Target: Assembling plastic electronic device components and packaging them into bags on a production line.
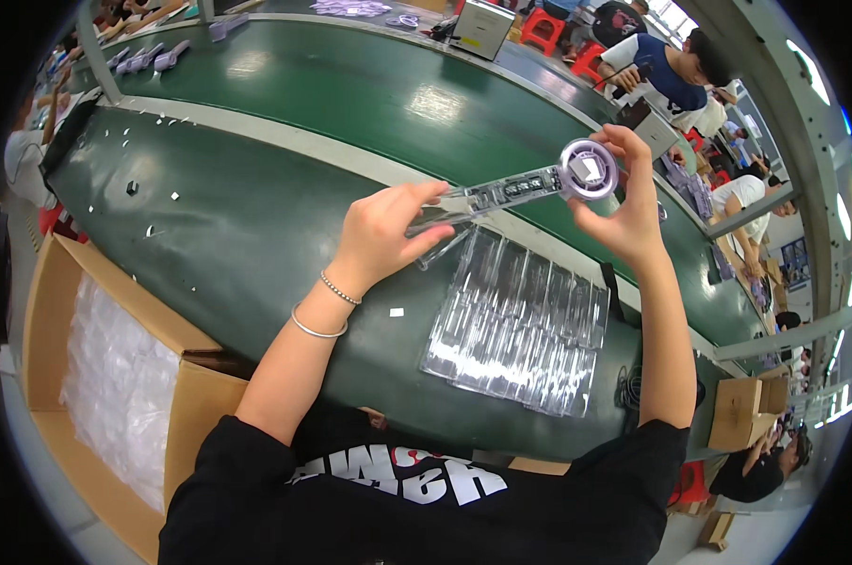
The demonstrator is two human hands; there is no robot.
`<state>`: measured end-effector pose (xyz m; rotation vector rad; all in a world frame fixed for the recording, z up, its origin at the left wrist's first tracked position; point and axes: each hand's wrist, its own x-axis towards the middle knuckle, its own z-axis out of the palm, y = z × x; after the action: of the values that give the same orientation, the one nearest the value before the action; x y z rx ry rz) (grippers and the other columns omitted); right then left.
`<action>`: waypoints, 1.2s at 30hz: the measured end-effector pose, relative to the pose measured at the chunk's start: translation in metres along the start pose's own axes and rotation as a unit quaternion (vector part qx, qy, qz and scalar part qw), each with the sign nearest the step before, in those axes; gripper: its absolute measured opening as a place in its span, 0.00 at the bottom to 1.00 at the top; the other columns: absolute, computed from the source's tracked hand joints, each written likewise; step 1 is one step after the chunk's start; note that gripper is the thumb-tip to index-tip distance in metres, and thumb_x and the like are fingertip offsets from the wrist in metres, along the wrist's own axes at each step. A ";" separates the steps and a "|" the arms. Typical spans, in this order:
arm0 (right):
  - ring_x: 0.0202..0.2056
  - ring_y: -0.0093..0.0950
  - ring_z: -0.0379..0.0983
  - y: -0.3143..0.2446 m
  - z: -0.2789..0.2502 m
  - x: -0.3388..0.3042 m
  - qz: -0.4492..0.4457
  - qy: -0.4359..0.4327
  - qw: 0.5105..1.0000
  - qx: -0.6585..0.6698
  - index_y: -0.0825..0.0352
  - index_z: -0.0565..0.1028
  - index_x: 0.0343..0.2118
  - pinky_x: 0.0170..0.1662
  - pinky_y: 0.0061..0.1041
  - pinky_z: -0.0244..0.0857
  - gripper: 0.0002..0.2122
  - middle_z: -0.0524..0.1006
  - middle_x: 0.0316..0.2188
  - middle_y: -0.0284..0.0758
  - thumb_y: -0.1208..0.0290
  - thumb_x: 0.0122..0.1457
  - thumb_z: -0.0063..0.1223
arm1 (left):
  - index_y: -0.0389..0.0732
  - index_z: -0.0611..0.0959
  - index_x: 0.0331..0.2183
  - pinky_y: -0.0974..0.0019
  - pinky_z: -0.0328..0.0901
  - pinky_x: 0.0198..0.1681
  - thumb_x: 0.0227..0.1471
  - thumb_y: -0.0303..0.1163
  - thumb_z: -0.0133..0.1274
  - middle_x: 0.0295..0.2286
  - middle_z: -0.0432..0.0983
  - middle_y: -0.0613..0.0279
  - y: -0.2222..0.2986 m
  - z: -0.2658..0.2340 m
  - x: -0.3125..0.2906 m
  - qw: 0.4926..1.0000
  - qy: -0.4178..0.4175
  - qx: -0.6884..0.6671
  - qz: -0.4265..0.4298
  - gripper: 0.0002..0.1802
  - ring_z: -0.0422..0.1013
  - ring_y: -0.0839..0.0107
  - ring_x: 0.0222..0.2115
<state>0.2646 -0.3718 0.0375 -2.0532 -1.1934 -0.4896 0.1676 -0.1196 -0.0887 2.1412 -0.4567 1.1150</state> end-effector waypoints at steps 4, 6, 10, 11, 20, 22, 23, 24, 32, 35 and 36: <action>0.43 0.27 0.67 -0.031 0.011 0.009 -0.033 -0.067 0.997 -0.021 0.62 0.59 0.53 0.46 0.28 0.62 0.38 0.69 0.40 0.34 0.74 0.34 0.64 | 0.42 0.75 0.40 0.67 0.67 0.25 0.38 0.40 0.62 0.27 0.75 0.63 0.008 0.002 -0.003 1.000 0.005 -0.022 0.008 0.26 0.72 0.67 0.23; 0.42 0.28 0.68 -0.055 0.029 0.009 -0.017 -0.109 0.994 0.010 0.63 0.58 0.54 0.46 0.28 0.62 0.40 0.69 0.39 0.34 0.71 0.33 0.65 | 0.41 0.76 0.39 0.67 0.68 0.26 0.37 0.40 0.63 0.27 0.76 0.61 0.014 0.000 -0.003 0.996 0.022 -0.082 -0.009 0.25 0.73 0.65 0.24; 0.35 0.21 0.69 -0.059 0.063 0.020 0.139 -0.143 0.956 0.214 0.69 0.70 0.43 0.40 0.21 0.63 0.23 0.73 0.33 0.34 0.61 0.45 0.57 | 0.40 0.77 0.38 0.65 0.69 0.28 0.36 0.37 0.64 0.28 0.77 0.57 0.021 -0.001 -0.006 0.990 0.052 -0.131 -0.019 0.24 0.75 0.62 0.26; 0.32 0.20 0.70 -0.061 0.072 0.020 0.118 -0.103 0.974 0.160 0.71 0.73 0.35 0.38 0.19 0.63 0.22 0.74 0.29 0.33 0.52 0.49 0.49 | 0.39 0.77 0.38 0.65 0.70 0.30 0.36 0.36 0.64 0.29 0.77 0.56 0.019 0.000 -0.006 0.984 0.062 -0.158 -0.047 0.23 0.75 0.60 0.27; 0.29 0.27 0.73 -0.064 0.093 0.030 0.256 -0.035 0.964 0.064 0.74 0.75 0.32 0.36 0.25 0.66 0.20 0.77 0.26 0.42 0.57 0.49 0.52 | 0.33 0.79 0.37 0.69 0.69 0.35 0.39 0.33 0.63 0.30 0.79 0.50 0.005 0.006 -0.010 0.915 -0.002 -0.340 -0.218 0.22 0.77 0.65 0.30; 0.30 0.28 0.74 -0.072 0.091 0.033 0.265 -0.032 0.962 0.048 0.74 0.75 0.32 0.36 0.25 0.66 0.20 0.77 0.27 0.42 0.57 0.49 0.53 | 0.32 0.80 0.37 0.70 0.69 0.35 0.39 0.33 0.64 0.30 0.79 0.51 0.003 0.006 -0.009 0.888 0.007 -0.385 -0.252 0.21 0.76 0.70 0.30; 0.30 0.29 0.75 -0.079 0.089 0.034 0.273 -0.031 0.961 0.032 0.74 0.75 0.32 0.37 0.25 0.67 0.20 0.77 0.27 0.43 0.57 0.48 0.53 | 0.32 0.80 0.37 0.70 0.69 0.35 0.39 0.33 0.64 0.30 0.79 0.51 0.005 0.004 -0.008 0.889 0.005 -0.385 -0.249 0.21 0.76 0.70 0.30; 0.30 0.29 0.75 -0.083 0.087 0.033 0.272 -0.027 0.961 0.032 0.74 0.75 0.32 0.37 0.25 0.67 0.20 0.77 0.27 0.43 0.57 0.48 0.53 | 0.32 0.79 0.37 0.70 0.69 0.36 0.39 0.33 0.64 0.30 0.79 0.52 0.007 0.002 -0.008 0.883 0.008 -0.395 -0.255 0.21 0.76 0.70 0.30; 0.29 0.20 0.69 -0.068 0.083 0.030 0.277 -0.037 0.959 0.041 0.72 0.74 0.33 0.34 0.19 0.63 0.15 0.75 0.27 0.34 0.63 0.53 0.48 | 0.31 0.80 0.37 0.72 0.69 0.33 0.40 0.34 0.64 0.28 0.79 0.53 0.011 0.007 -0.006 0.865 0.019 -0.433 -0.253 0.22 0.75 0.73 0.27; 0.29 0.19 0.69 -0.052 0.086 0.037 0.314 -0.075 0.941 0.100 0.72 0.75 0.32 0.33 0.18 0.62 0.15 0.75 0.26 0.33 0.63 0.53 0.47 | 0.30 0.80 0.37 0.72 0.69 0.32 0.40 0.34 0.64 0.27 0.79 0.51 0.014 0.006 -0.002 0.866 0.008 -0.416 -0.277 0.22 0.75 0.73 0.26; 0.29 0.20 0.69 -0.049 0.088 0.040 0.311 -0.077 0.938 0.132 0.73 0.75 0.32 0.33 0.18 0.63 0.15 0.75 0.27 0.34 0.63 0.53 0.48 | 0.30 0.79 0.36 0.72 0.69 0.31 0.40 0.34 0.63 0.26 0.79 0.51 0.013 0.003 0.001 0.885 0.013 -0.381 -0.268 0.21 0.75 0.74 0.26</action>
<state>0.2400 -0.2671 0.0211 -2.1078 -0.5875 0.1332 0.1628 -0.1311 -0.0838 1.4105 -0.2062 0.5125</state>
